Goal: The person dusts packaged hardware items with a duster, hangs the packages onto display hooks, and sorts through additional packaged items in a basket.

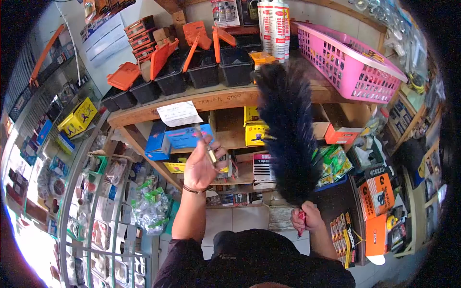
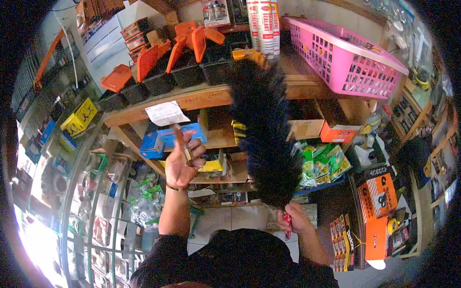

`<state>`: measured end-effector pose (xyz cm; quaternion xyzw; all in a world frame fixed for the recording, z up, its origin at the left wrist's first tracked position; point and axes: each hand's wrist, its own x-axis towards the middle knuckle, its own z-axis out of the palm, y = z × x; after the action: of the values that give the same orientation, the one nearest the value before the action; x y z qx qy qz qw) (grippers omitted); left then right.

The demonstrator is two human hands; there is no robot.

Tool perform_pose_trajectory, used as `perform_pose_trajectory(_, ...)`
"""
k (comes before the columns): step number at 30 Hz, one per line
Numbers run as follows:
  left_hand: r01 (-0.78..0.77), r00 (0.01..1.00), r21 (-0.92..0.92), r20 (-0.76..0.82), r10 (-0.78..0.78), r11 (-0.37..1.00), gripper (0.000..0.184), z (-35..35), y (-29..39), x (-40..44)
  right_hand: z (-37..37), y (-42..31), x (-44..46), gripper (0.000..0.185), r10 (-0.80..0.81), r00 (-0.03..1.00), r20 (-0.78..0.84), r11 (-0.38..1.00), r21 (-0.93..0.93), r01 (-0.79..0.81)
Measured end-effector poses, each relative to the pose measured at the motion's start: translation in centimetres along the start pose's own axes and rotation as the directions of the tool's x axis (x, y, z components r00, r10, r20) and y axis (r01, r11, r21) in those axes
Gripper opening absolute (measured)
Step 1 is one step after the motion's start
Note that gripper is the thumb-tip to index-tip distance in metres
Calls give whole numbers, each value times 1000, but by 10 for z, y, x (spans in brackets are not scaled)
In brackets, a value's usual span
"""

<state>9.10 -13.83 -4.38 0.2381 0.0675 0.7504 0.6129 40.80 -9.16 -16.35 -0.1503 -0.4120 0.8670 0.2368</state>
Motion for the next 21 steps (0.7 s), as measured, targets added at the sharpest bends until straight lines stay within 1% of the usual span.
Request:
perform_pose_trajectory(1,-24,999,64,-21,25,998,35,-6,0,1,-2,-1,2,39,87,996,8,995,38,-88)
perform_pose_trajectory(2,-45,998,131,-47,51,990,29,-10,1,0,1,-3,4,39,106,994,15,993,45,-107)
perform_pose_trajectory(3,-105,990,205,-70,121,973,23,-14,2,4,7,-7,9,39,189,979,82,976,-131,-177)
perform_pose_trajectory(4,-193,911,238,-317,264,952,21,-15,1,4,11,-10,16,40,274,952,137,925,-308,-222)
perform_pose_trajectory(5,-180,881,170,-410,235,969,22,14,5,4,15,-8,24,37,316,938,141,885,-400,-238)
perform_pose_trajectory(6,-167,846,99,-496,194,981,23,35,8,3,25,-7,31,37,319,937,143,888,-392,-242)
perform_pose_trajectory(7,-159,844,103,-501,189,982,23,26,9,2,37,-6,38,35,303,942,144,863,-461,-207)
perform_pose_trajectory(8,-181,951,145,-227,211,973,30,7,12,2,47,-4,43,33,282,948,146,832,-529,-166)
perform_pose_trajectory(9,-215,976,176,74,205,961,38,-7,15,3,50,7,47,32,234,964,127,850,-509,-139)
perform_pose_trajectory(10,-257,913,193,370,173,947,47,-19,19,3,55,13,48,32,223,966,127,852,-507,-130)
perform_pose_trajectory(11,-255,910,194,379,168,947,47,-16,22,1,60,18,49,32,206,978,25,860,-482,-169)
perform_pose_trajectory(12,-220,964,173,187,187,960,52,-12,25,-3,64,24,49,31,192,978,-80,867,-453,-207)
perform_pose_trajectory(13,-191,981,144,-12,194,971,58,-8,28,-6,66,33,49,31,186,979,-81,866,-456,-203)
perform_pose_trajectory(14,-192,981,141,-6,195,971,58,-6,31,-7,68,43,49,31,138,990,-22,837,-532,-129)
perform_pose_trajectory(15,-111,981,104,174,91,988,59,-4,34,-8,71,50,48,31,97,994,39,798,-600,-54)
perform_pose_trajectory(16,-25,936,83,351,-6,996,61,-2,37,-10,75,55,46,31,97,995,37,793,-607,-55)
perform_pose_trajectory(17,-32,934,76,357,2,997,61,2,38,-14,80,58,46,31,86,996,-29,808,-582,-87)
perform_pose_trajectory(19,-261,928,-33,267,260,965,64,10,44,-23,85,65,50,30,43,986,-159,814,-568,-127)
perform_pose_trajectory(20,-274,922,-36,275,274,961,64,10,53,-27,92,68,54,30,40,988,-149,806,-580,-120)
perform_pose_trajectory(21,-288,957,79,46,285,954,68,10,63,-32,101,73,58,30,40,992,-123,795,-597,-106)
